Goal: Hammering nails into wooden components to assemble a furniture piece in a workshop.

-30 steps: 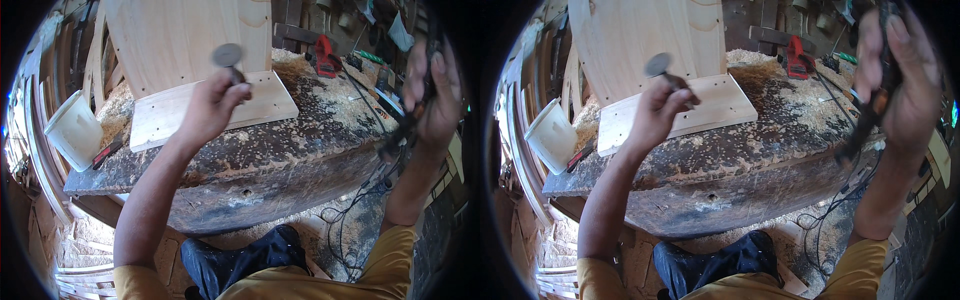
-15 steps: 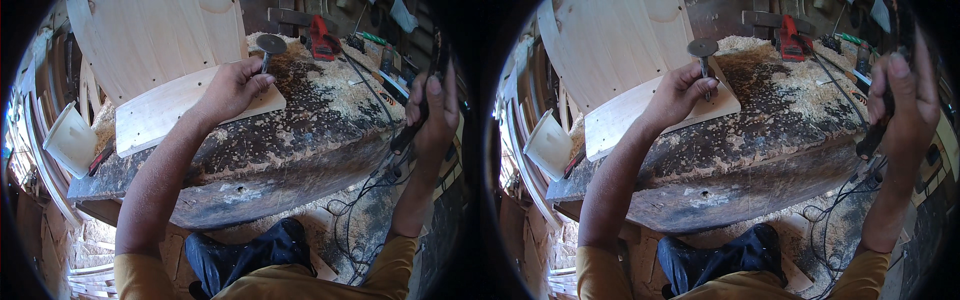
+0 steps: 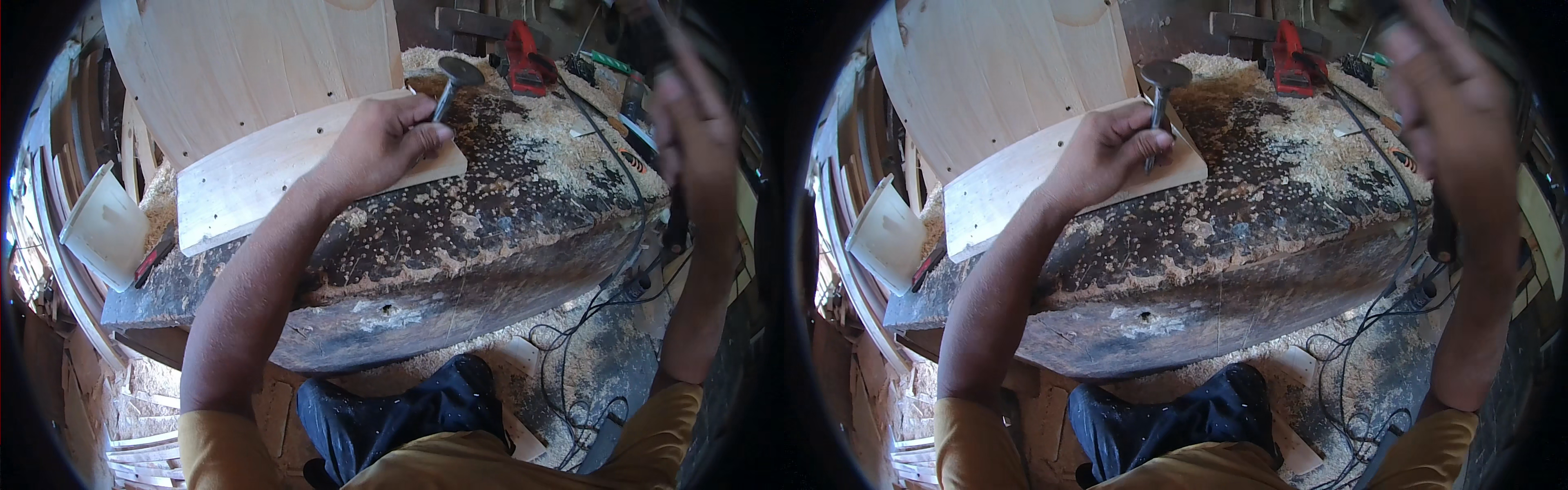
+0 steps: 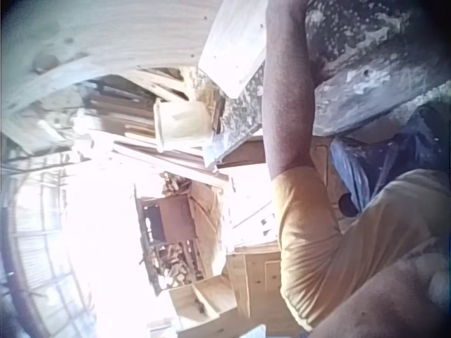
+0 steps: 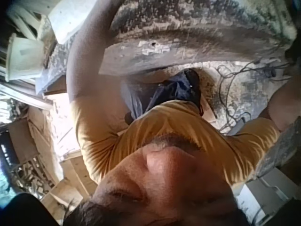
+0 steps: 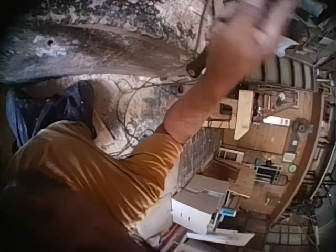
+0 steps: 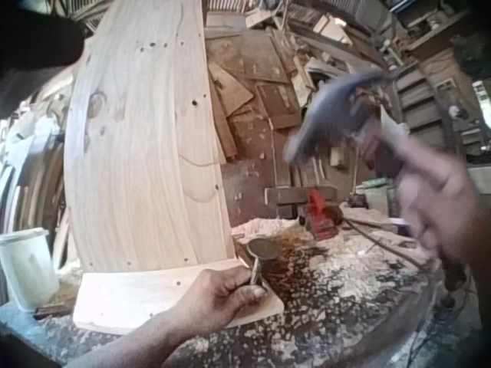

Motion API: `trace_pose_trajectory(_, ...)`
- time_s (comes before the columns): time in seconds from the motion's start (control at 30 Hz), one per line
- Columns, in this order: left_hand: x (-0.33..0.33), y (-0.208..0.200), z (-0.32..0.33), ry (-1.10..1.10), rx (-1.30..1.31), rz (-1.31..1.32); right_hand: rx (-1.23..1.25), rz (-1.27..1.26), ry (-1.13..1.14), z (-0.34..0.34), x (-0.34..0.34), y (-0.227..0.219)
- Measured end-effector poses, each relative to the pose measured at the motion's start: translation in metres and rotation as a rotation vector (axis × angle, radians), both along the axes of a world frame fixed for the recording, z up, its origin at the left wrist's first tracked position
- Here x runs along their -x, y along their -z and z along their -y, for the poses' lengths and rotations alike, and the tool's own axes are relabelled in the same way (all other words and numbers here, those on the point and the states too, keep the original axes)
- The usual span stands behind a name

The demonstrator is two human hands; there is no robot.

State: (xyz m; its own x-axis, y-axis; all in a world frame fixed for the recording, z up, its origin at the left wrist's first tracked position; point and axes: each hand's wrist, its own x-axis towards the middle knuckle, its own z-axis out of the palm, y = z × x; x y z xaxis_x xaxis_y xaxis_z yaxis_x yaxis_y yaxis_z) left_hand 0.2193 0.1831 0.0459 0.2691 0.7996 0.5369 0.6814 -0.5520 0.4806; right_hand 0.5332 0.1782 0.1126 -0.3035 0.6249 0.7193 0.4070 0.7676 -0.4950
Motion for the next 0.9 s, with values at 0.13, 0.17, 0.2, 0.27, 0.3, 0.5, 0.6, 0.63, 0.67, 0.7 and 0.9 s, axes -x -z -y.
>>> trace_pose_trajectory(0.13,-0.009,-0.004,-0.004,0.182,-0.110,0.298,-0.166,-0.277,0.027,-0.026,-0.102,-0.021)
trace_pose_trajectory(0.17,-0.010,-0.008,-0.002,0.185,-0.127,0.314,-0.177,-0.257,0.033,-0.037,-0.162,-0.011)
trace_pose_trajectory(0.2,-0.009,-0.006,-0.005,0.177,-0.116,0.261,-0.189,-0.237,0.043,-0.044,-0.196,-0.008)
trace_pose_trajectory(0.27,-0.010,0.000,-0.009,0.165,-0.111,0.229,-0.193,-0.206,0.047,-0.041,-0.163,-0.001)
trace_pose_trajectory(0.3,-0.007,0.005,-0.009,0.142,-0.101,0.200,-0.185,-0.194,0.037,-0.032,-0.125,0.007)
trace_pose_trajectory(0.5,0.006,0.005,-0.004,0.066,-0.078,0.122,-0.197,-0.068,0.033,-0.039,-0.107,0.020)
trace_pose_trajectory(0.6,-0.002,0.001,-0.001,0.103,-0.133,0.084,-0.227,0.022,0.091,-0.054,-0.224,0.025)
trace_pose_trajectory(0.63,-0.010,-0.001,-0.002,0.109,-0.156,0.040,-0.228,0.041,0.107,-0.026,-0.170,0.027)
trace_pose_trajectory(0.67,-0.016,-0.004,-0.001,0.124,-0.161,0.043,-0.237,0.065,0.125,-0.013,-0.149,0.025)
trace_pose_trajectory(0.7,-0.025,-0.006,0.000,0.124,-0.180,0.028,-0.242,0.087,0.138,-0.006,-0.124,0.020)
trace_pose_trajectory(0.9,0.007,0.008,0.009,0.002,-0.127,0.040,-0.280,0.170,0.056,0.005,0.021,0.019)
